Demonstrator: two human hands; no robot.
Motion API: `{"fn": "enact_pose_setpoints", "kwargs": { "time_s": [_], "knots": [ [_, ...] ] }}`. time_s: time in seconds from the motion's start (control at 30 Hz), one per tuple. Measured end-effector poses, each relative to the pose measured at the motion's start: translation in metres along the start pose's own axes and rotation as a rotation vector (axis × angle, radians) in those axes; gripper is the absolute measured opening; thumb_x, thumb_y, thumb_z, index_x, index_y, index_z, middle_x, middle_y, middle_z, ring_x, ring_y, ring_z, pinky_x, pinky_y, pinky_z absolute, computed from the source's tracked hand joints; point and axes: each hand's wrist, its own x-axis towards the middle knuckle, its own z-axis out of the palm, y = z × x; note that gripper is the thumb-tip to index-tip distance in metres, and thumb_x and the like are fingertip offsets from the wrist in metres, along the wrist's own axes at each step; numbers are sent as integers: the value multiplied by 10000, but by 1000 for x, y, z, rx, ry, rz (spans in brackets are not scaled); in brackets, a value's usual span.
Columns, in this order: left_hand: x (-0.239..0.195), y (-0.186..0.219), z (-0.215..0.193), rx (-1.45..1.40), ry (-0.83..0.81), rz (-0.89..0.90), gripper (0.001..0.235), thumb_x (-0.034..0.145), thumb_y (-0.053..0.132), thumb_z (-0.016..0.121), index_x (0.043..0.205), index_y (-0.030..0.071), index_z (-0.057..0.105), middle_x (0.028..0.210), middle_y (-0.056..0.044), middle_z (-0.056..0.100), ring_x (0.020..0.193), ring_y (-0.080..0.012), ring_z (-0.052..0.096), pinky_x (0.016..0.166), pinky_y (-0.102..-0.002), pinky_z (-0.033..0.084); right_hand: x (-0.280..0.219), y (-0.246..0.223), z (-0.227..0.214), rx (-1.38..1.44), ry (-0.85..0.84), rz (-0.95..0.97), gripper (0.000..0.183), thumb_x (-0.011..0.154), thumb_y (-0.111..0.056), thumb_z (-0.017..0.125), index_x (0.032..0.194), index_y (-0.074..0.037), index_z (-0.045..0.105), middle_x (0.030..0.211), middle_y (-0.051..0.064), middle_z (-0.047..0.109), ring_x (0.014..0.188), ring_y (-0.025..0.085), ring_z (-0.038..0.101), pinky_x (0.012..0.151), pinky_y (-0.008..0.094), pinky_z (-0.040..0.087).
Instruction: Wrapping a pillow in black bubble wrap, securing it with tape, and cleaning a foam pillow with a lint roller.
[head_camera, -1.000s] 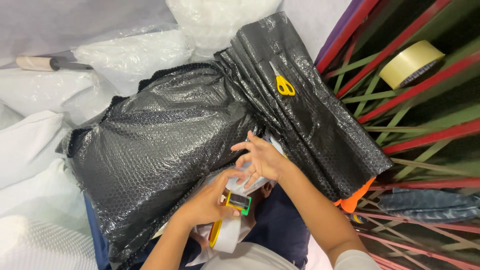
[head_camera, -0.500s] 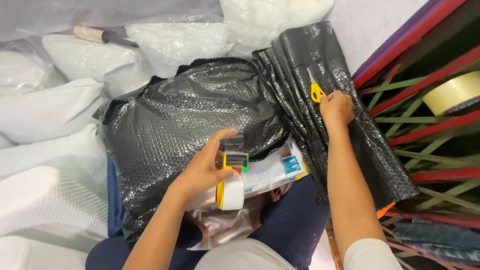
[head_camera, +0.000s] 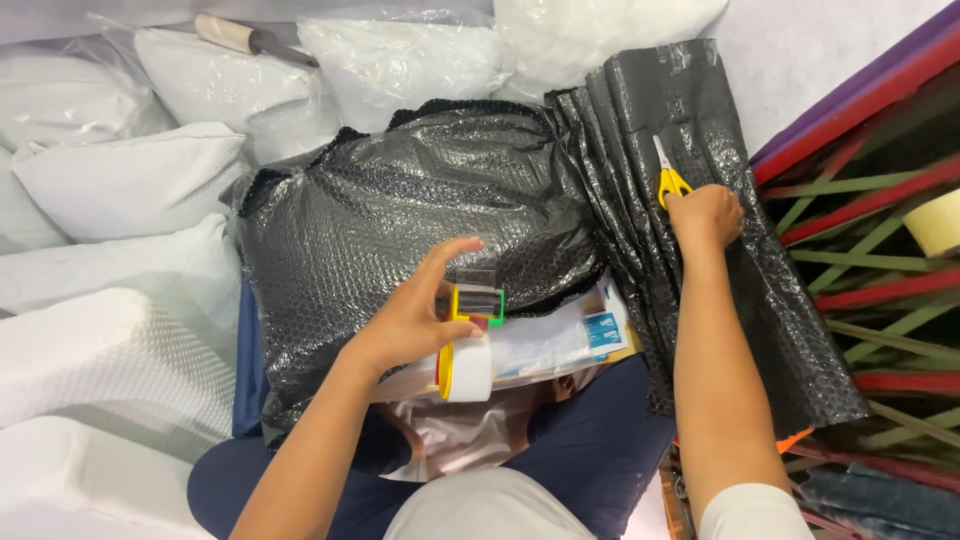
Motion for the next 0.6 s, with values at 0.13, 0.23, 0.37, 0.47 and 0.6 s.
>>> {"fn": "enact_pose_setpoints", "kwargs": {
  "time_s": [0.13, 0.23, 0.37, 0.47, 0.6],
  "knots": [
    [-4, -10, 0, 11, -12, 61, 954, 698, -24, 840, 1496, 130, 342, 1554, -202, 370, 1226, -541, 551, 967, -601, 562, 9, 5, 1, 82, 41, 57, 378, 762, -368, 792, 1030, -102, 781, 1245, 171, 581, 1167, 412, 578, 947, 519, 512],
    [-9, -11, -3, 34, -2, 100, 961, 697, -20, 847, 1502, 108, 338, 1545, -229, 375, 1268, -558, 503, 1016, -635, 496, -4, 7, -9, 104, 116, 89, 383, 800, -319, 756, 1082, -61, 764, 1320, 195, 482, 1204, 440, 541, 995, 523, 503],
    [-15, -8, -9, 99, -91, -69, 876, 796, 55, 793, 1500, 253, 311, 1653, -19, 264, 1474, -259, 345, 1087, -425, 390, -39, 17, -18, 449, 555, -210, 154, 822, -143, 829, 915, -96, 717, 1116, 112, 522, 990, 310, 606, 837, 440, 538],
    [-20, 0, -12, 94, -102, -132, 882, 779, 67, 795, 1485, 288, 314, 1629, 21, 302, 1261, -244, 477, 937, -392, 457, -84, 7, -23, 811, 407, -371, 202, 870, -43, 841, 950, -72, 658, 1030, 89, 589, 945, 200, 636, 837, 316, 555],
    [-32, -6, -9, 69, -17, 97, 954, 680, -44, 847, 1490, 100, 364, 1539, -233, 411, 1294, -599, 446, 1025, -682, 433, -153, 3, -10, 1069, -345, -395, 133, 902, -64, 731, 995, -61, 637, 1038, 104, 706, 941, 175, 704, 835, 251, 549]
  ]
}}
